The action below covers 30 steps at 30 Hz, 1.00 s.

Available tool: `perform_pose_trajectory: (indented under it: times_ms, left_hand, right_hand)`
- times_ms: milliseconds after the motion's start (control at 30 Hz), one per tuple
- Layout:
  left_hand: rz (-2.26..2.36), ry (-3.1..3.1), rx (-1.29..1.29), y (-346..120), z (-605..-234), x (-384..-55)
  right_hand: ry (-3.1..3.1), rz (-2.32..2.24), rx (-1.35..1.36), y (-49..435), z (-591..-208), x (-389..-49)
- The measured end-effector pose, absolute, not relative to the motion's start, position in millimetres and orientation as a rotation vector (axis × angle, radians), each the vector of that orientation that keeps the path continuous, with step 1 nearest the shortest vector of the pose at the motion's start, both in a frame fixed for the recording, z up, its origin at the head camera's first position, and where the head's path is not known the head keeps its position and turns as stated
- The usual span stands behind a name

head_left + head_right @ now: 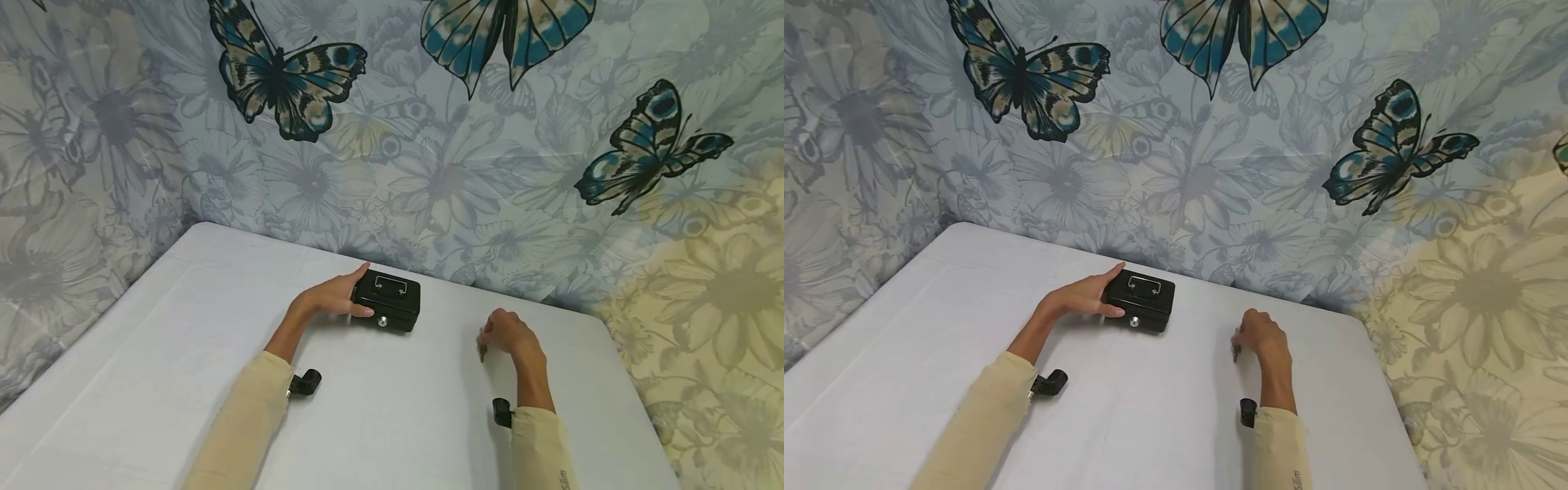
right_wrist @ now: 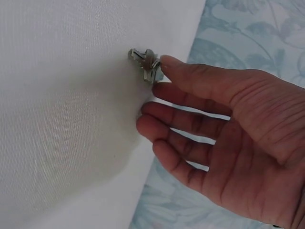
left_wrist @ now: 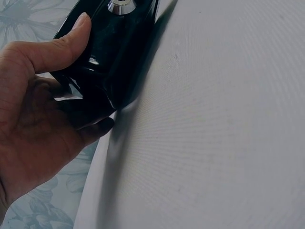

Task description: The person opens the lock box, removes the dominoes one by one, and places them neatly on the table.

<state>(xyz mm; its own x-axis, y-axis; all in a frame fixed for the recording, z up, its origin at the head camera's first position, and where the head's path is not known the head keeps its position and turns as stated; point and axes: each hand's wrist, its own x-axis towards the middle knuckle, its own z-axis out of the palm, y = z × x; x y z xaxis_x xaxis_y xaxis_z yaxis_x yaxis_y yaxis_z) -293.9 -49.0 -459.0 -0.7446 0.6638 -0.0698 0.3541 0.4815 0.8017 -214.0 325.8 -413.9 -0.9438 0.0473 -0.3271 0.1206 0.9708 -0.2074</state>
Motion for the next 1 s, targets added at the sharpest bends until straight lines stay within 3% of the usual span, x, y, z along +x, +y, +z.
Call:
perform_pose_trajectory:
  times_ms: [1000]
  left_hand:
    - [1.158,2.366,0.878,-47.6,-459.4,-295.8]
  right_hand:
    - [2.813,-0.369,0.004,317.4,-423.0,-217.0]
